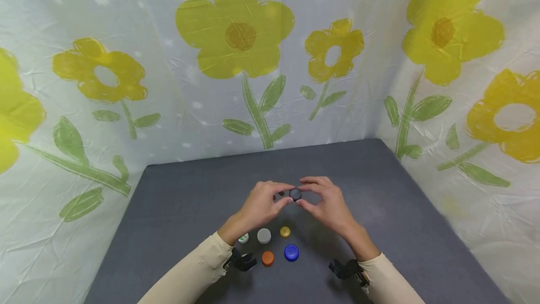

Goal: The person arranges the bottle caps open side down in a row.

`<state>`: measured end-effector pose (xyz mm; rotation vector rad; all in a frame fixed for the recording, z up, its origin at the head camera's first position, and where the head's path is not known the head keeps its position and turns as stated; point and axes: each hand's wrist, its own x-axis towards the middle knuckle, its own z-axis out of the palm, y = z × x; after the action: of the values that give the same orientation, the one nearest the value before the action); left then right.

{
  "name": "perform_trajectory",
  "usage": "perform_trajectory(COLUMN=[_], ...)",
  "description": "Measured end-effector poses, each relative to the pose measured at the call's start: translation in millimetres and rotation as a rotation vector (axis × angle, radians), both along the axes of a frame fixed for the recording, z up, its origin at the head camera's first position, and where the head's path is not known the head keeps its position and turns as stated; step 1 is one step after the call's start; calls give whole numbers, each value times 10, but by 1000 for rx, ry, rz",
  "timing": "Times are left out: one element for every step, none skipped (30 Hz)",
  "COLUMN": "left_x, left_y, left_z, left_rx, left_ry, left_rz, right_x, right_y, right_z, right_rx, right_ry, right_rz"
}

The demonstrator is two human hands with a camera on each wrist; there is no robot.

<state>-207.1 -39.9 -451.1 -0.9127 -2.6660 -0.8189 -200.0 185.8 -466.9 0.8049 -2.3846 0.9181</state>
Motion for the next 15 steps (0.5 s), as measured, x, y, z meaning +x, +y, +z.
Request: perform_trajectory(left_x=[-7,-15,-22,-26,-30,-29,-30,-30,-24,-14,-6,2,9,17,24], left_y=[19,39,58,78,97,114,132,151,167,180,191,202,212,221,231], left_z=[1,1,0,2,-1,-4,-11,-19,-27,-39,-57,-77,-98,-119,-138], left_rx=[-7,-14,-20,-28,-37,-48,-61,-78,-97,-120,-145,-168,-191,-215,-236], left_ry=[-3,-7,-12,-16,-22,-28,-32,-38,-40,-42,-44,-44,-44,-46,-46], left_rz=[0,-3,-5,-5,-4,-2,-2,-3,-4,-6,-8,-11,-14,-16,-18], right_x=[2,5,10,15,22,27,33,39,46,54,63,72,81,89,95], right_y=[17,33,50,68,85,102,118,136,154,169,181,192,201,208,213], right_z=[10,21,31,40,49,56,63,65,62,55,48,32,12,-12,-39], right_rx=[8,18,26,35,42,52,62,72,84,97,110,126,138,148,158], right_ry=[0,-3,-8,-19,-33,-49,-67,-87,-110,-138,-166,-189,-211,-228,-238], right_rz=[-2,-6,-7,-9,-9,-9,-9,-6,-3,-1,3,5,9,12,16])
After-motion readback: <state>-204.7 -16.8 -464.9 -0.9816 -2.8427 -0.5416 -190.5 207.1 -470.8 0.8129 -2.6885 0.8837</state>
